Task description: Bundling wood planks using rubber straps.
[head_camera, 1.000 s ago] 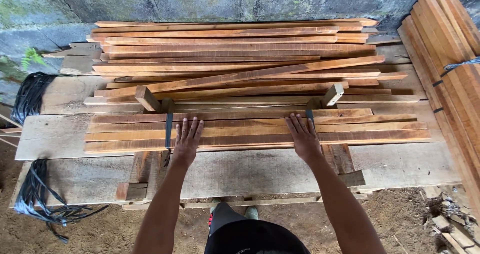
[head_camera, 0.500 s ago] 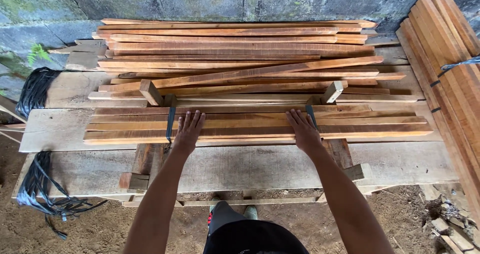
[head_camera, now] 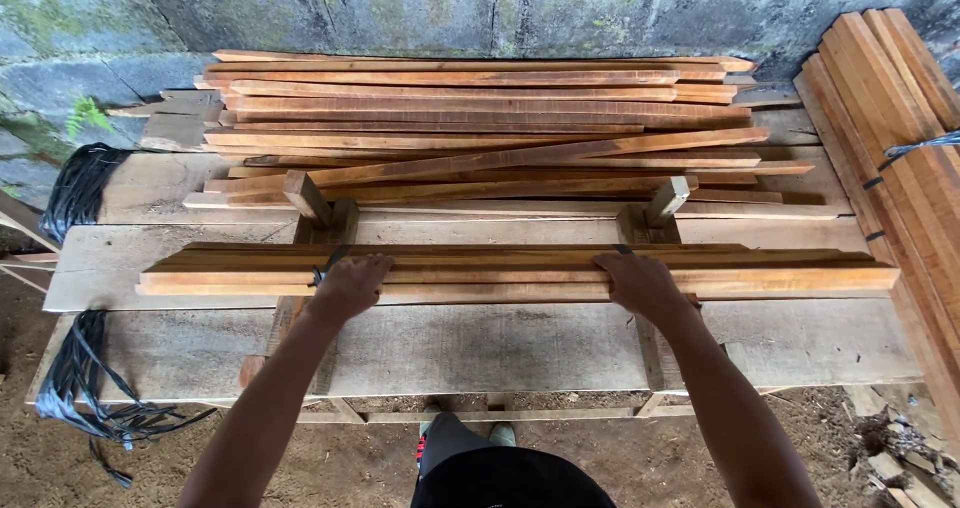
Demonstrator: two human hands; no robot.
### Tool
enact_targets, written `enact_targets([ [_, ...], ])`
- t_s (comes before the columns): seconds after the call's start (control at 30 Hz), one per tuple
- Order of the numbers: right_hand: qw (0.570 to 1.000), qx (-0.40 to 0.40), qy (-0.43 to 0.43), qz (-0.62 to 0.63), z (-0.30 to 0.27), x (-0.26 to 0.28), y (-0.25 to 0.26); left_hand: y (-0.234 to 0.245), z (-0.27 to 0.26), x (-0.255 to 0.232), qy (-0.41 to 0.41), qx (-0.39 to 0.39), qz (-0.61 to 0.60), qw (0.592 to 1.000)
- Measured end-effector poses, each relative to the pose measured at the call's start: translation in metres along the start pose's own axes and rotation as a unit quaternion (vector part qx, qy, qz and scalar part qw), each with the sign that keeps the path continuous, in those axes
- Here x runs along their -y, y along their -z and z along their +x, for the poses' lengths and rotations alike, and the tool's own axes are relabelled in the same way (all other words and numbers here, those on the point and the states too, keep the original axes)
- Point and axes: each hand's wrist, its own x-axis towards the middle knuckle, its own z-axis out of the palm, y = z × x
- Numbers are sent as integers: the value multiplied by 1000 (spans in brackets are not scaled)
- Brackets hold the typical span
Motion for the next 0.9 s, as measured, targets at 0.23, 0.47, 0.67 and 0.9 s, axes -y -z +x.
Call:
enact_targets([
  [0.23,978,-203,16,-37,48,-41,-24,6,29,41,-37,-309,108,944],
  [0.47,939,-315,60,-125,60,5,5,93,35,-18,55,-196,41,978],
  [0.67,952,-277,48,-118,87,71,4,137,54,-97,45,-142,45,988],
  [0.9,936,-292,150,-129,119,161,-14,114,96,-190,-23,-212,82,974],
])
